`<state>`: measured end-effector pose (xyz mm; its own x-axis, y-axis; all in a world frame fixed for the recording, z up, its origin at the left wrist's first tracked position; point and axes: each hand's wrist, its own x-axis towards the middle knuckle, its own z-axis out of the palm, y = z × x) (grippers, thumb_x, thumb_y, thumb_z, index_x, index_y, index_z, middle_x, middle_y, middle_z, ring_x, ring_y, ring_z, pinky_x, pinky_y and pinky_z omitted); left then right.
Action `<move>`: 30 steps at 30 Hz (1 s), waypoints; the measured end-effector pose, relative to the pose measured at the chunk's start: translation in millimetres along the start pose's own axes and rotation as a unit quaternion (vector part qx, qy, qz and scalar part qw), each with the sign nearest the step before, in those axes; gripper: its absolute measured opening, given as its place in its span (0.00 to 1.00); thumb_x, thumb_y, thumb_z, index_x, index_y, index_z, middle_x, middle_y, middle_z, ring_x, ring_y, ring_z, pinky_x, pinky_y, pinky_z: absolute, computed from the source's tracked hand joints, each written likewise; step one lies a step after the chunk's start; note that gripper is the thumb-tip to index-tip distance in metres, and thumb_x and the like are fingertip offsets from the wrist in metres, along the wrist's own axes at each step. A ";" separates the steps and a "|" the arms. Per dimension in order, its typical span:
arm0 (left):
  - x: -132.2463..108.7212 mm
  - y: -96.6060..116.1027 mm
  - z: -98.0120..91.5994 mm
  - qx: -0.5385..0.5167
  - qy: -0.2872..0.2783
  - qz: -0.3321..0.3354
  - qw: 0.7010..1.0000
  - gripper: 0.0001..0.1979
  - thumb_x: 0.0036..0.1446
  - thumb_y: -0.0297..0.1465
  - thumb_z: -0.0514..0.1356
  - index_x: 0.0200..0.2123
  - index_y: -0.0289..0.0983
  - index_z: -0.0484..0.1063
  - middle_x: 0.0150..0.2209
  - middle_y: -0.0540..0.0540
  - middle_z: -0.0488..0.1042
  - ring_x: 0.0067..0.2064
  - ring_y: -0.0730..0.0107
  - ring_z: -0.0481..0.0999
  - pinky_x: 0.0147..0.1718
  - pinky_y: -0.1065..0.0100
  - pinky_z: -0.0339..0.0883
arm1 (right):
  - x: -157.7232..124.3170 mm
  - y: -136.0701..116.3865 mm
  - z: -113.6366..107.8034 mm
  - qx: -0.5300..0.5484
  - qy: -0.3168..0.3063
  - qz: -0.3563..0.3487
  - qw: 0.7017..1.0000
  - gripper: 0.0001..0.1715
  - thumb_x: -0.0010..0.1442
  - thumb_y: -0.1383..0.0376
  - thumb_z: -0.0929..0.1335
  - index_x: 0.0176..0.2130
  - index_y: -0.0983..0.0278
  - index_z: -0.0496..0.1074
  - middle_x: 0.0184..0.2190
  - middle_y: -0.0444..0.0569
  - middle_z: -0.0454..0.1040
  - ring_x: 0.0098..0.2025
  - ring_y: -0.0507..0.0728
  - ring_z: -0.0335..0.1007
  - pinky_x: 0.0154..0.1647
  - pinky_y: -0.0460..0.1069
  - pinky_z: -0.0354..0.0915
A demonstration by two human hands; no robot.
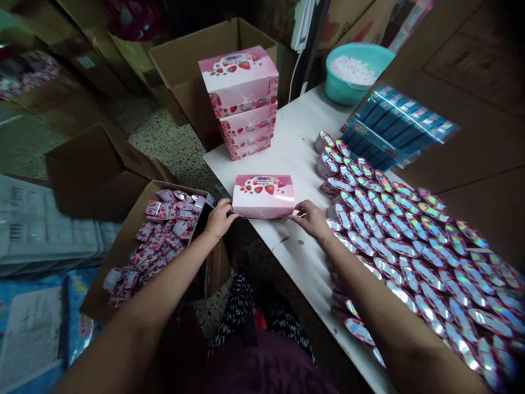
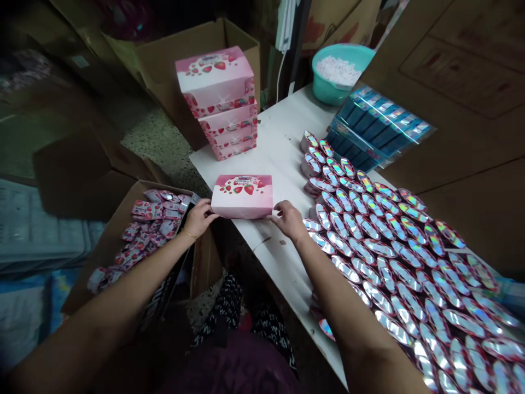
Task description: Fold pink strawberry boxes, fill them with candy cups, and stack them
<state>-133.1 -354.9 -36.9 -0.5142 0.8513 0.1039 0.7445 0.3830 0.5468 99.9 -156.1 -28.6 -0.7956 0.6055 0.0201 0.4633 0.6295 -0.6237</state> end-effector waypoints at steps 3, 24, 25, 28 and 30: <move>5.9 16.8 -4.7 0.064 0.072 -0.009 0.995 0.32 0.38 0.38 0.67 0.46 0.32 0.63 0.59 0.32 0.51 0.60 0.51 0.54 0.54 0.54 0.53 | 3.4 -25.8 -5.2 -0.109 0.050 -0.097 0.988 0.35 0.52 0.53 0.67 0.54 0.68 0.59 0.53 0.60 0.61 0.55 0.64 0.55 0.53 0.57 0.54; 6.5 31.0 28.9 0.073 -0.098 0.088 0.989 0.27 0.55 0.32 0.54 0.58 0.48 0.55 0.64 0.47 0.45 0.65 0.53 0.36 0.59 0.45 0.34 | 9.7 -25.7 47.2 -0.185 -0.076 -0.191 0.961 0.37 0.57 0.69 0.62 0.61 0.49 0.46 0.64 0.42 0.41 0.65 0.62 0.28 0.61 0.65 0.36; 8.3 30.4 26.9 0.029 -0.087 0.053 0.994 0.26 0.55 0.34 0.54 0.58 0.47 0.56 0.64 0.46 0.45 0.65 0.53 0.37 0.59 0.46 0.36 | 10.5 -28.0 45.9 -0.157 -0.072 -0.175 0.969 0.35 0.58 0.66 0.62 0.61 0.50 0.48 0.64 0.43 0.42 0.65 0.62 0.29 0.61 0.65 0.38; 15.0 24.9 25.4 -0.176 -0.035 -0.161 0.971 0.27 0.56 0.39 0.51 0.59 0.43 0.53 0.62 0.40 0.52 0.63 0.55 0.49 0.55 0.50 0.52 | 14.7 -31.3 51.7 -0.015 0.016 -0.009 1.000 0.31 0.60 0.57 0.58 0.61 0.56 0.48 0.61 0.50 0.53 0.63 0.62 0.42 0.59 0.63 0.48; 18.6 22.0 25.8 -0.334 -0.066 -0.293 0.893 0.28 0.56 0.41 0.51 0.60 0.48 0.49 0.56 0.41 0.62 0.56 0.58 0.63 0.47 0.52 0.63 | 17.7 -31.4 60.1 0.119 0.097 0.115 0.981 0.33 0.61 0.55 0.55 0.62 0.59 0.45 0.58 0.53 0.59 0.59 0.61 0.54 0.55 0.61 0.57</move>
<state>-115.3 -321.4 -44.3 -0.6453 0.6268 -0.4367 -0.0791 0.5137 0.8543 47.8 -194.4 -55.7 -0.5803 0.8143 -0.0083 0.4990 0.3475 -0.7939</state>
